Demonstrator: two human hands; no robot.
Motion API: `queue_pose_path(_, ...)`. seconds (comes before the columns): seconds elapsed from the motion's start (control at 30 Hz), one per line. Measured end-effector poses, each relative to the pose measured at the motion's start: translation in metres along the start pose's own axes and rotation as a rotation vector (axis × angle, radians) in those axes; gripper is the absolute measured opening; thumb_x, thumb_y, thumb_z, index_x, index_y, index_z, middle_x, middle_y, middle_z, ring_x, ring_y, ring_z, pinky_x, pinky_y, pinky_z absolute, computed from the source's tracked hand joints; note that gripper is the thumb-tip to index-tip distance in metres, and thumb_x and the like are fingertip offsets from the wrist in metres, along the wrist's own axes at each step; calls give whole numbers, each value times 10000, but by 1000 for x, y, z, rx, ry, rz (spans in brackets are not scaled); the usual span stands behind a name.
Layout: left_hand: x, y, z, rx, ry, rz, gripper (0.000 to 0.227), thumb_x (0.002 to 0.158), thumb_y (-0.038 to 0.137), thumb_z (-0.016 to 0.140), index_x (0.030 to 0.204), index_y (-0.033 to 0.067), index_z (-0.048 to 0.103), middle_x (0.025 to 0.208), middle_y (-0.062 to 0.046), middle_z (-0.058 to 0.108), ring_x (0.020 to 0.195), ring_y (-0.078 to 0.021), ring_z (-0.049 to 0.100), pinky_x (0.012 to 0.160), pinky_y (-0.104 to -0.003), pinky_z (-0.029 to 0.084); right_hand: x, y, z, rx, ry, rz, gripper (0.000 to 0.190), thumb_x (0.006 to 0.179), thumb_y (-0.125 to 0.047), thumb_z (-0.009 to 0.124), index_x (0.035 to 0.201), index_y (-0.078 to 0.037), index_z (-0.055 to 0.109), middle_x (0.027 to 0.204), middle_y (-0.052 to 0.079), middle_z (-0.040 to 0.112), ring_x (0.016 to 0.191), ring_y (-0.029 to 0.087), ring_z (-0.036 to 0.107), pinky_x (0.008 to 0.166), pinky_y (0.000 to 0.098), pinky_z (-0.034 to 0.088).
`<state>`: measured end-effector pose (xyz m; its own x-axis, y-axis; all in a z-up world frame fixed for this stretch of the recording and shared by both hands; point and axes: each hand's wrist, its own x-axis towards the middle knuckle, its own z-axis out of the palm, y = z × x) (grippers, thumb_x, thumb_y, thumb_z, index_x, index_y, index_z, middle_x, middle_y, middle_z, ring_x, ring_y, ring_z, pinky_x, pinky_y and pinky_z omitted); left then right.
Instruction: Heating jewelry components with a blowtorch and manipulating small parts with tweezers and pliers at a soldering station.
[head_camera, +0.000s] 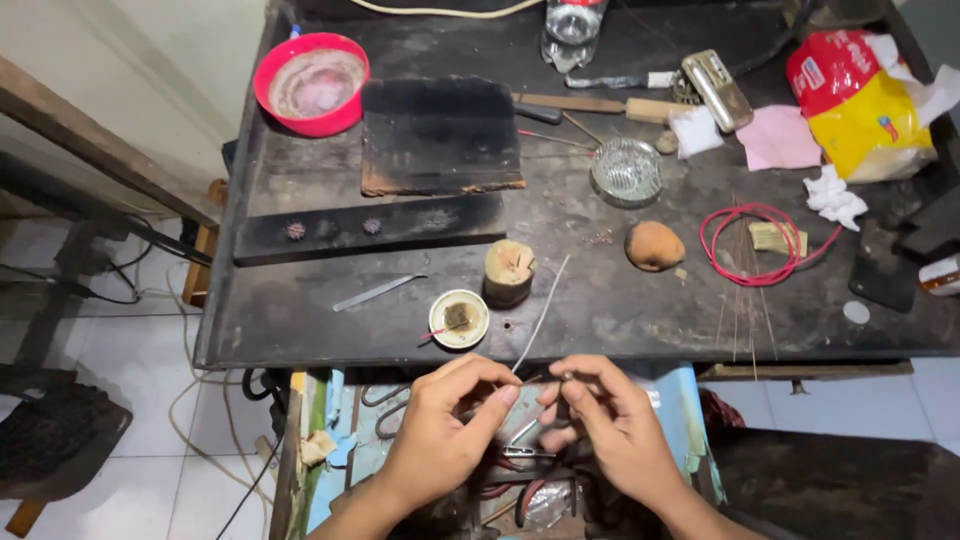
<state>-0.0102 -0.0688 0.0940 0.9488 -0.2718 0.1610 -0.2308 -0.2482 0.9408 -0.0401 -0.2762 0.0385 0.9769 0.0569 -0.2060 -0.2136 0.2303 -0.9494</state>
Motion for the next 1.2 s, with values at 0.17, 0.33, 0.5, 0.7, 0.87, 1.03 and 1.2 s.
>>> queue_pose_path(0.17, -15, -29, 20, -113, 10, -134, 86, 915, 102, 695, 940, 90, 776, 851, -12, 721, 643, -73, 555, 556, -222, 426, -3, -4, 2, -144, 18, 148, 403, 895, -58, 681, 1293, -34, 620, 1046, 186, 796, 718, 216, 761, 627, 331, 677)
queue_pose_path(0.33, -19, -36, 26, -132, -21, -217, 129, 919, 120, 701, 982, 115, 813, 879, -6, 732, 636, -51, 548, 510, -198, 392, -9, -3, 6, -235, -55, 46, 277, 921, -68, 671, 1192, -11, 663, 952, 117, 814, 806, 184, 823, 795, 278, 667)
queue_pose_path(0.5, -22, -39, 30, -161, 47, -247, 107, 898, 98, 723, 942, 111, 819, 858, -5, 738, 727, -59, 639, 545, -191, 463, -10, 1, 8, -153, -47, 24, 329, 913, -42, 674, 1236, -2, 630, 1010, 160, 791, 867, 207, 820, 700, 302, 680)
queue_pose_path(0.7, -22, -39, 28, -176, 21, -260, 130, 905, 111, 729, 984, 87, 830, 880, -14, 751, 673, -49, 641, 534, -177, 457, -10, 2, 10, -233, -66, -7, 258, 927, -72, 667, 1175, -4, 657, 968, 131, 808, 859, 177, 812, 712, 272, 660)
queue_pose_path(0.87, -22, -45, 29, -163, 33, -254, 108, 874, 119, 777, 948, 81, 846, 845, -10, 739, 681, -60, 630, 576, -198, 490, -8, 0, 12, -265, -52, 25, 233, 919, -97, 688, 1134, -9, 686, 936, 113, 820, 819, 162, 814, 731, 256, 664)
queue_pose_path(1.03, -21, -45, 29, -134, 39, -233, 116, 871, 120, 764, 947, 87, 846, 840, -11, 750, 700, -74, 648, 582, -210, 502, -6, 0, 12, -324, -27, 37, 218, 911, -115, 703, 1111, -30, 718, 918, 94, 833, 790, 147, 835, 748, 227, 658)
queue_pose_path(1.2, -22, -46, 33, -117, 62, -143, 98, 889, 89, 737, 930, 62, 821, 871, -43, 747, 673, -80, 638, 576, -210, 508, -6, 10, 10, -416, 3, 33, 131, 930, -153, 700, 1025, -65, 685, 981, 36, 815, 884, 64, 730, 726, 208, 579)
